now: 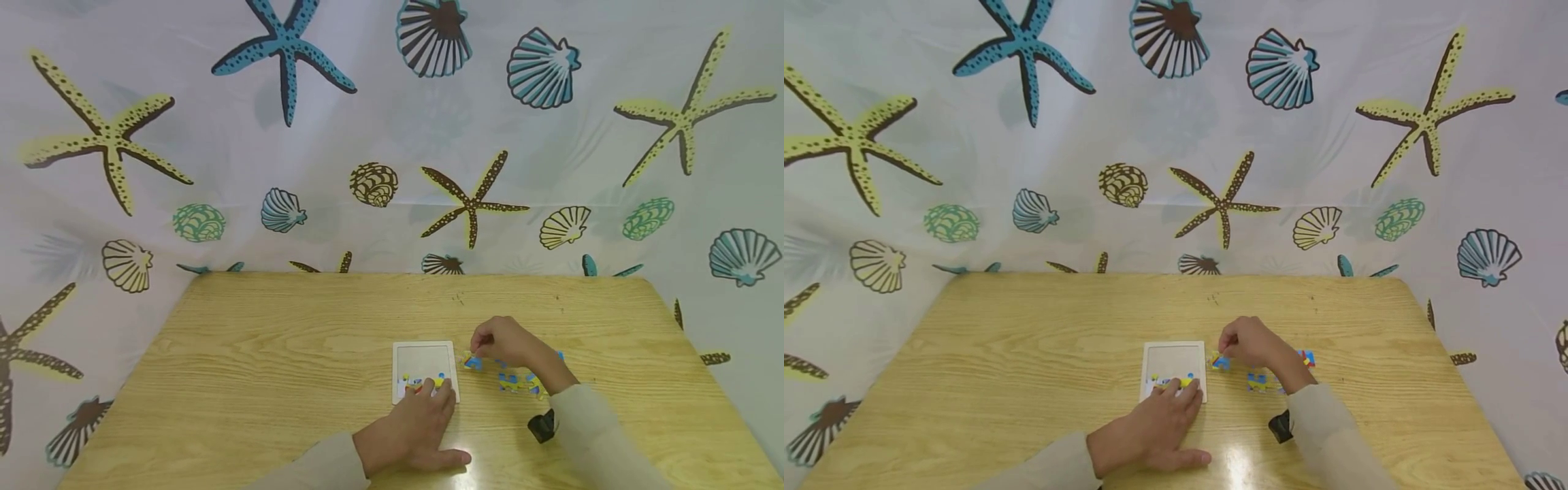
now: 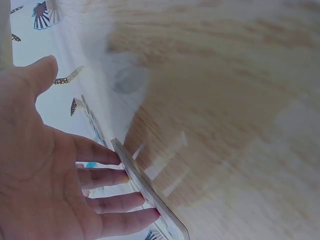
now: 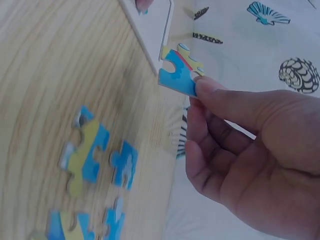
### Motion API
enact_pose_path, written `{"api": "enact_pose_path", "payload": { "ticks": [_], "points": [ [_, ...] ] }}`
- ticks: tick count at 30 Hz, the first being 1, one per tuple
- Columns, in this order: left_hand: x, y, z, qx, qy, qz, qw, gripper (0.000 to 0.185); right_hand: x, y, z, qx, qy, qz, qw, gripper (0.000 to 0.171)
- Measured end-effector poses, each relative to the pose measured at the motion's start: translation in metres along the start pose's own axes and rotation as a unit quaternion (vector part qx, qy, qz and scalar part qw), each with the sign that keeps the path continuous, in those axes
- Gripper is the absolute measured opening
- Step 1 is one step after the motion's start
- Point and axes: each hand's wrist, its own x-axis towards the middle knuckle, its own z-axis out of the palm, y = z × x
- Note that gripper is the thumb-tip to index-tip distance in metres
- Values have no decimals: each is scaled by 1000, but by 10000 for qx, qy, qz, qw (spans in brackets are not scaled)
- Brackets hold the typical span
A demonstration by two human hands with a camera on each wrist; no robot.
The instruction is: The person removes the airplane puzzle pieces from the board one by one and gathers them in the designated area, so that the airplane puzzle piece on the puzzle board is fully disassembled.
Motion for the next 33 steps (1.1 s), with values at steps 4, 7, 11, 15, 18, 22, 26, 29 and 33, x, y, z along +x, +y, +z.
{"api": "enact_pose_path", "payload": {
  "ticks": [4, 7, 11, 15, 18, 22, 26, 29, 33],
  "points": [
    [-1, 1, 1, -43, 106, -69, 9999, 94, -7, 10, -8, 51, -66, 268, 9996, 5],
    [-2, 1, 1, 13, 182, -78, 9998, 93, -13, 19, -15, 21, -107, 349, 9993, 5],
    [-2, 1, 1, 49, 140, -83, 9999, 95, -21, 29, -23, 50, -134, 373, 9992, 5],
    [-1, 1, 0, -1, -5, -80, 10000, 97, -30, 37, -31, 255, -201, 484, 9983, 5],
    [-2, 0, -1, -16, -84, -64, 9999, 98, -37, 44, -36, 353, -286, 529, 9976, 6],
    [-2, 1, -1, -44, -91, -56, 9999, 98, -46, 54, -42, 514, -422, 676, 9955, 7],
    [-3, 1, -1, -111, -56, -69, 9999, 97, -55, 61, -46, 678, -515, 754, 9935, 8],
    [-2, 1, 0, -106, -25, -66, 9999, 97, -62, 66, -49, 624, -550, 702, 9941, 8],
    [-2, 1, 1, -6, -17, -68, 10000, 98, -68, 73, -50, 470, -582, 691, 9948, 9]
  ]
}}
